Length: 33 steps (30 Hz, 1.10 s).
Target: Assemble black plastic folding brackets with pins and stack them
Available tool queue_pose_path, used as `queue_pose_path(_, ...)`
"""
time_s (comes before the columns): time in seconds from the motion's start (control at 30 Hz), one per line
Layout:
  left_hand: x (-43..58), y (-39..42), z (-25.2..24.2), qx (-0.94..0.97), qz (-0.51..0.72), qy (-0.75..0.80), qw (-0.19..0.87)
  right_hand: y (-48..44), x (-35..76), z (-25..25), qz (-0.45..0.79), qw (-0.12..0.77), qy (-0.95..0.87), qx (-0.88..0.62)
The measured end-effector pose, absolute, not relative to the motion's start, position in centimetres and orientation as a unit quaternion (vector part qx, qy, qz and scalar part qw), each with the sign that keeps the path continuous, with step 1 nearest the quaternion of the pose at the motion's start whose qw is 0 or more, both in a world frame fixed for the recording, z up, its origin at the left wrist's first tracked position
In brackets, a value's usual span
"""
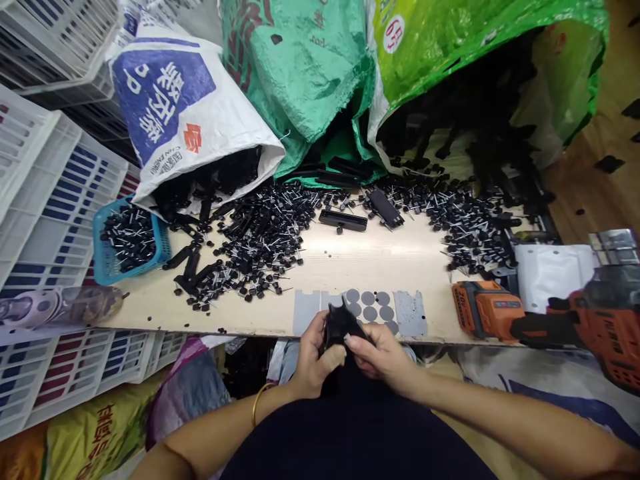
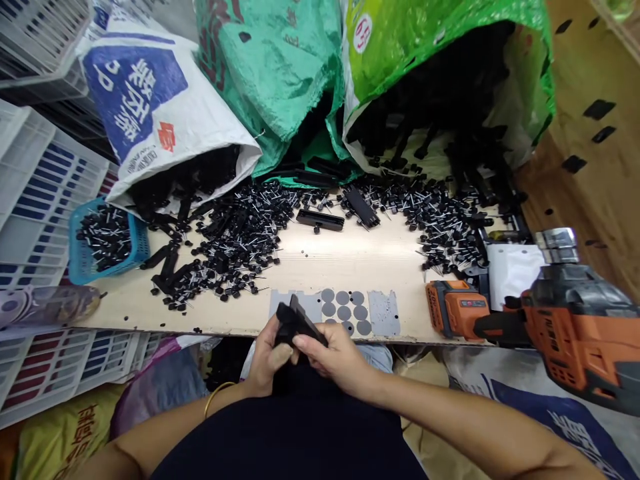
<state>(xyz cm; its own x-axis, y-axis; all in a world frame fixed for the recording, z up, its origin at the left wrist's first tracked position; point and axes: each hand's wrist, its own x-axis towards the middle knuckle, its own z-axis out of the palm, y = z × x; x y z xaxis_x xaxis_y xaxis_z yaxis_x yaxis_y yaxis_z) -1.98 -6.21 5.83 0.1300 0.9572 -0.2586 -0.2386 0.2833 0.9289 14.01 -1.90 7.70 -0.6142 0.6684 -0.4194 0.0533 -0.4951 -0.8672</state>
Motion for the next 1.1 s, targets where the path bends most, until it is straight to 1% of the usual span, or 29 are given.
queue_pose_path(0.03,-1.6,-5.9,6.0,0.359,0.480,0.475,0.645,-2.0,13.5,7.7,0.782,0.224,-0.429,-0.394)
queue_pose_path(0.1,-1.1,-4.8,6.5,0.358,0.512,0.478,0.617,-1.7,12.4,7.8,0.763,0.285,-0.422,-0.398)
queue_pose_path(0.2,-0.7,-3.1,7.0,0.407,0.553,0.488,0.539,-0.9,10.4,7.7,0.694,0.408,-0.427,-0.412)
queue_pose_path(0.27,-0.9,-2.1,6.9,0.443,0.563,0.500,0.486,-0.1,8.7,6.7,0.671,0.453,-0.411,-0.419)
queue_pose_path(0.33,-1.7,-1.1,6.2,0.458,0.551,0.522,0.462,1.7,7.4,5.0,0.644,0.442,-0.453,-0.430)
queue_pose_path(0.37,-2.4,-0.7,5.7,0.451,0.546,0.542,0.453,3.1,7.1,3.9,0.608,0.425,-0.503,-0.444)
queue_pose_path(0.43,-3.9,0.2,4.5,0.435,0.536,0.593,0.415,7.1,7.0,1.5,0.472,0.371,-0.633,-0.489)
queue_pose_path(0.47,-4.6,0.7,3.8,0.442,0.520,0.617,0.391,9.4,7.2,0.4,0.368,0.337,-0.688,-0.527)
queue_pose_path(0.53,-5.6,1.5,2.5,0.504,0.455,0.644,0.353,14.0,8.1,-1.8,0.196,0.239,-0.766,-0.563)
queue_pose_path(0.6,-5.5,2.4,1.3,0.604,0.358,0.632,0.328,18.0,9.4,-3.5,0.108,0.153,-0.830,-0.525)
queue_pose_path(0.63,-5.1,2.9,0.8,0.654,0.311,0.616,0.310,19.6,10.2,-4.1,0.092,0.133,-0.851,-0.499)
queue_pose_path(0.67,-4.4,3.6,0.3,0.697,0.269,0.599,0.287,20.9,11.1,-4.7,0.087,0.133,-0.860,-0.484)
queue_pose_path(0.73,-2.7,5.3,-0.6,0.758,0.201,0.575,0.231,23.0,13.0,-5.3,0.094,0.172,-0.848,-0.492)
queue_pose_path(0.8,-1.0,7.7,-1.4,0.788,0.152,0.569,0.178,24.5,14.8,-5.3,0.100,0.211,-0.821,-0.521)
queue_pose_path(0.87,0.4,10.4,-2.1,0.800,0.122,0.571,0.136,25.7,16.1,-4.8,0.100,0.228,-0.806,-0.536)
queue_pose_path(1.0,2.0,15.6,-3.8,0.807,0.124,0.570,0.094,26.1,17.4,-3.1,0.097,0.267,-0.775,-0.564)
queue_pose_path(1.1,2.4,18.3,-4.7,0.810,0.146,0.560,0.098,23.9,18.0,-1.4,0.103,0.303,-0.753,-0.576)
